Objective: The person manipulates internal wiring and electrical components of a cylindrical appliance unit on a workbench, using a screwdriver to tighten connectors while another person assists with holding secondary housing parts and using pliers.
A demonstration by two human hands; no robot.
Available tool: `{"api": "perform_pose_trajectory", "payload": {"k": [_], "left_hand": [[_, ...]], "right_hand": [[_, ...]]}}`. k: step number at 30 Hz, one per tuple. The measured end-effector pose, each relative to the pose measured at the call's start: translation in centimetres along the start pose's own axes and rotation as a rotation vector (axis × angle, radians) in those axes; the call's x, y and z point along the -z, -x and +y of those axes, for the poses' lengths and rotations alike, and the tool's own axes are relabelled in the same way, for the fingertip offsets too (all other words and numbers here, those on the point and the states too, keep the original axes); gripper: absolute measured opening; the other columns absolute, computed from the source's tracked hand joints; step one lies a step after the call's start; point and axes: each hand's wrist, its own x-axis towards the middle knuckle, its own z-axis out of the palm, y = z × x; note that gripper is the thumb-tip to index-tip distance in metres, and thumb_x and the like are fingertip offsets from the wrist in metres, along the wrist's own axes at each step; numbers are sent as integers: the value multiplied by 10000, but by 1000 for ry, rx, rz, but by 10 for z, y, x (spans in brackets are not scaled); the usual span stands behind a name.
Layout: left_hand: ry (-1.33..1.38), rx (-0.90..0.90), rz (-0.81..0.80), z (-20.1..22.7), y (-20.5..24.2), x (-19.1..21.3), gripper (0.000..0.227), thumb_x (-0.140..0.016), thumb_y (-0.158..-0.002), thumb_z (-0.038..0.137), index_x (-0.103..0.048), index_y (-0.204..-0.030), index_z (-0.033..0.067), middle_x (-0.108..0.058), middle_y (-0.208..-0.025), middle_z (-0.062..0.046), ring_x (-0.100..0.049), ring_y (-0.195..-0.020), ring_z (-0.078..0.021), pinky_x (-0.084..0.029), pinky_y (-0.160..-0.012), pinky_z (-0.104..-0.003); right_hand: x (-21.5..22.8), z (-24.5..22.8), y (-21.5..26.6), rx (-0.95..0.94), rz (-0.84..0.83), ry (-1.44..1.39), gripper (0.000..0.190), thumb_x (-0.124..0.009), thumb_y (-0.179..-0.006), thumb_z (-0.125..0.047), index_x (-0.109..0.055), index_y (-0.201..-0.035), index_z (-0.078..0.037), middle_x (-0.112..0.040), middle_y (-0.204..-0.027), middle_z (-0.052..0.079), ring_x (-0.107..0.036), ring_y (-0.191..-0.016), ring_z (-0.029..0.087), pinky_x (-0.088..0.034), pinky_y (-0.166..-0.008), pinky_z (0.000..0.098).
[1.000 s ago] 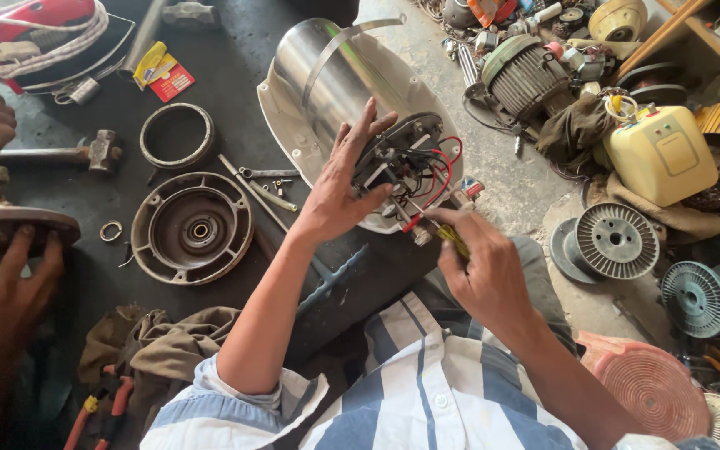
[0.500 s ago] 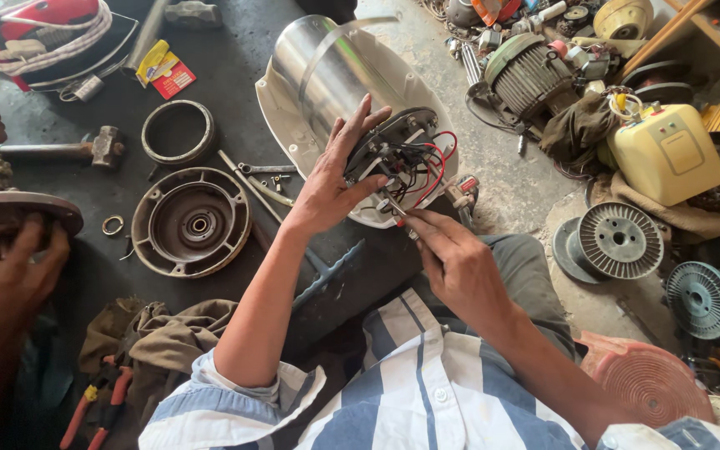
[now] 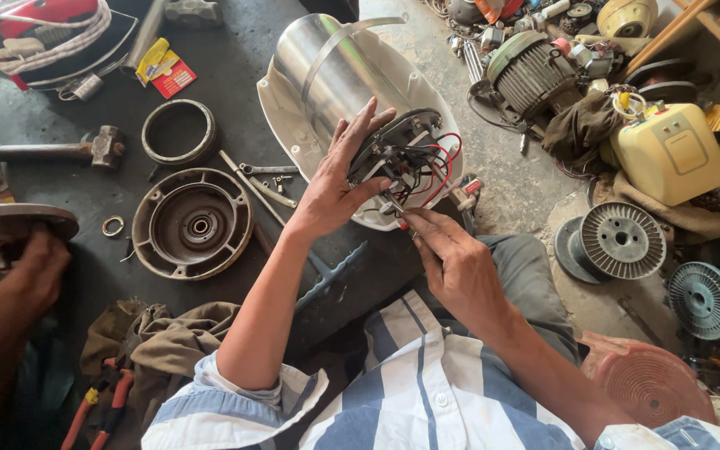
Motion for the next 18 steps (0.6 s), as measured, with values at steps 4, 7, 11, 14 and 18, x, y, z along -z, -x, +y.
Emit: {"api": "perform_pose_trajectory", "payload": {"k": [4,7,11,14,18], "left_hand": [[-7,-3,7,1,0,-1,964,-778,-931,298,-197,-1678,114,-451,-1676,-81,-317,-1627,-318,-72,-1376,-531],[-16,5,5,1,0,0,970,-785,-924,291,-196,-1674,115,-451,-1673,-78,-313,-1625,-316,-81,-1372,-530],[-4,-4,4,0,0,0,970,-783,-929,272,-187,-1678,114,-446,-1676,-80,-299,-1633,-316,-75,-1374,-532],[-2,-1,5,1,0,0,973,-789,-926,261,-191,-1679,115,-447,-1679,-82,-294,-1637,-313,-77,-1376,-534],[-16,-8,9,1,0,-1,968,-789,-924,238,-195,-1676,106,-465,-1663,-93,-288,-1635,-322,-76,-1371,-535]], "right_hand": [[0,0,-1,15,4,17,326,-621,-953,-11,-675,-1274,-7,-695,-1248,196,-703,-1097,373,-570,-921,420],[1,0,-1,-23,-1,-4,291,-621,-967,-20,-684,-1251,-4,-703,-1235,195,-713,-1073,365,-576,-913,412],[0,1,-1,-27,16,-3,282,-627,-968,-31,-695,-1241,-9,-712,-1233,182,-721,-1081,355,-577,-916,404],[0,0,-2,-20,15,1,287,-628,-968,-31,-691,-1248,-12,-709,-1240,180,-720,-1084,354,-579,-910,402],[-1,-4,1,86,-20,161,334,-618,-938,-2,-678,-1267,-11,-701,-1254,182,-712,-1055,369,-576,-874,426]]}}
